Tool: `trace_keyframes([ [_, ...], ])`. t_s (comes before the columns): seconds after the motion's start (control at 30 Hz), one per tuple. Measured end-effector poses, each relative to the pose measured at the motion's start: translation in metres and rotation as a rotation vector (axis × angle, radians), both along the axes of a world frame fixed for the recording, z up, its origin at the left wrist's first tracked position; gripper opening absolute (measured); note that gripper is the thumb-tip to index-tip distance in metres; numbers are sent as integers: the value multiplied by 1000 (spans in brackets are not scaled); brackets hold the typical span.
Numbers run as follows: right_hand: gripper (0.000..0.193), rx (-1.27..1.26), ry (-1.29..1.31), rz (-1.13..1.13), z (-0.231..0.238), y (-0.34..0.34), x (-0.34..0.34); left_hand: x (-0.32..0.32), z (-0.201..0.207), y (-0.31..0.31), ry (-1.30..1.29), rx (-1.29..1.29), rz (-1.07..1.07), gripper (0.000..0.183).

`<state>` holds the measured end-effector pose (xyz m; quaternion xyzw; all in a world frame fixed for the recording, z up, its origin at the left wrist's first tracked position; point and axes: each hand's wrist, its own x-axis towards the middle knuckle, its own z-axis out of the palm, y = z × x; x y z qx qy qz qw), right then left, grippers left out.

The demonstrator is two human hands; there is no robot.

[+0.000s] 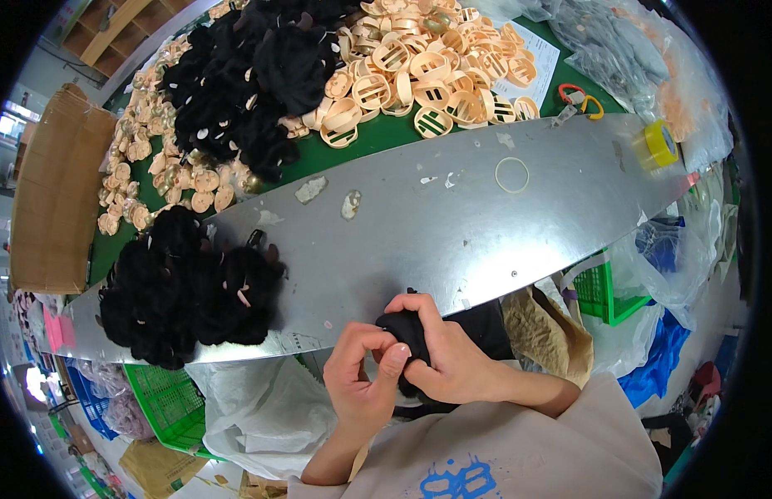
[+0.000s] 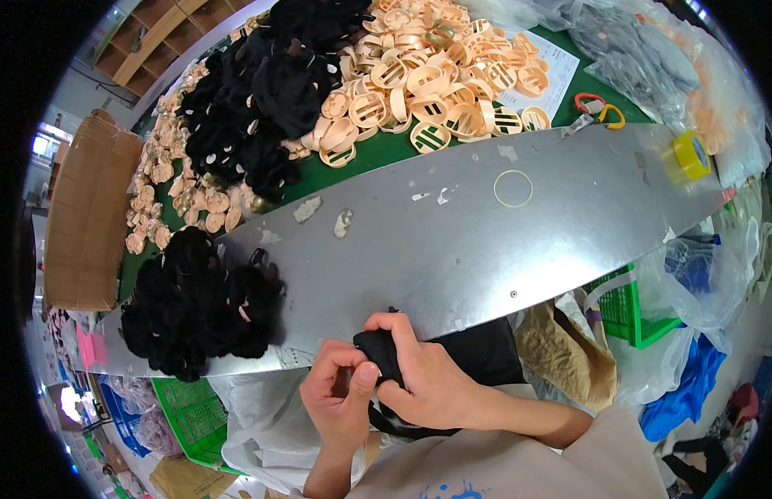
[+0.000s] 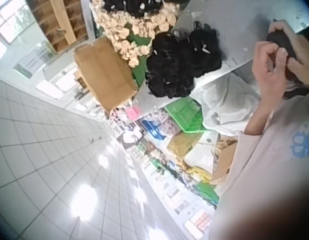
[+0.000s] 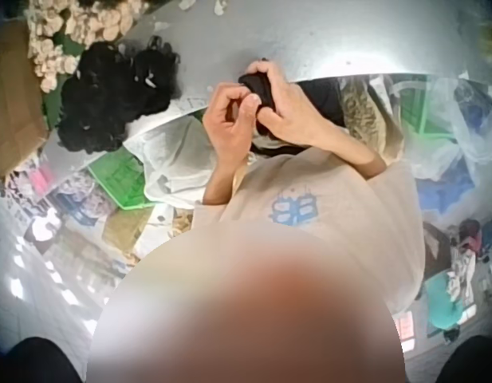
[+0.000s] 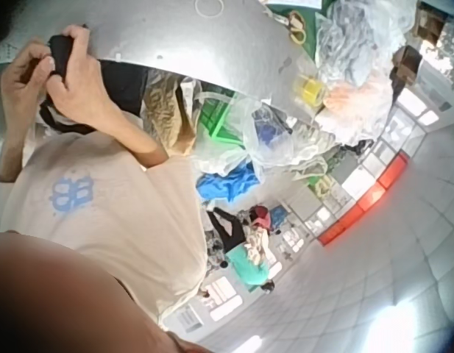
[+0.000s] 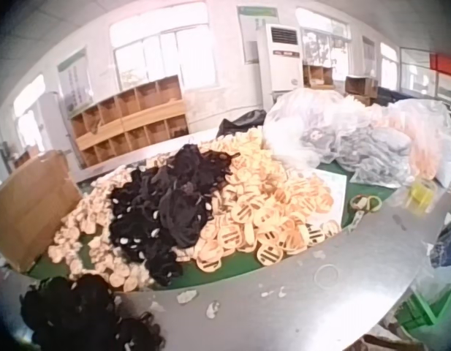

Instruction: The person repeatedly picks up a black fuzzy hair scrunchie and a beige plastic hair clip, then attaches the clip to the scrunchie. The person places the assembled item on the table and repeats the process with new components.

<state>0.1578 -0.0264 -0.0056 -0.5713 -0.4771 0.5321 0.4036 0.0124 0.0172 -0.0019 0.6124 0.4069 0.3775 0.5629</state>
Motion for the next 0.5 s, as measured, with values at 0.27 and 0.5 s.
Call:
trace_keyframes([
  [0.27,50,-42,187,-3,1,-2,11,-3,-6,-4,176,215,20,12],
  [0.5,37,-170,694,-89,-3,-2,20,-18,-2,23,80,356,-278,47],
])
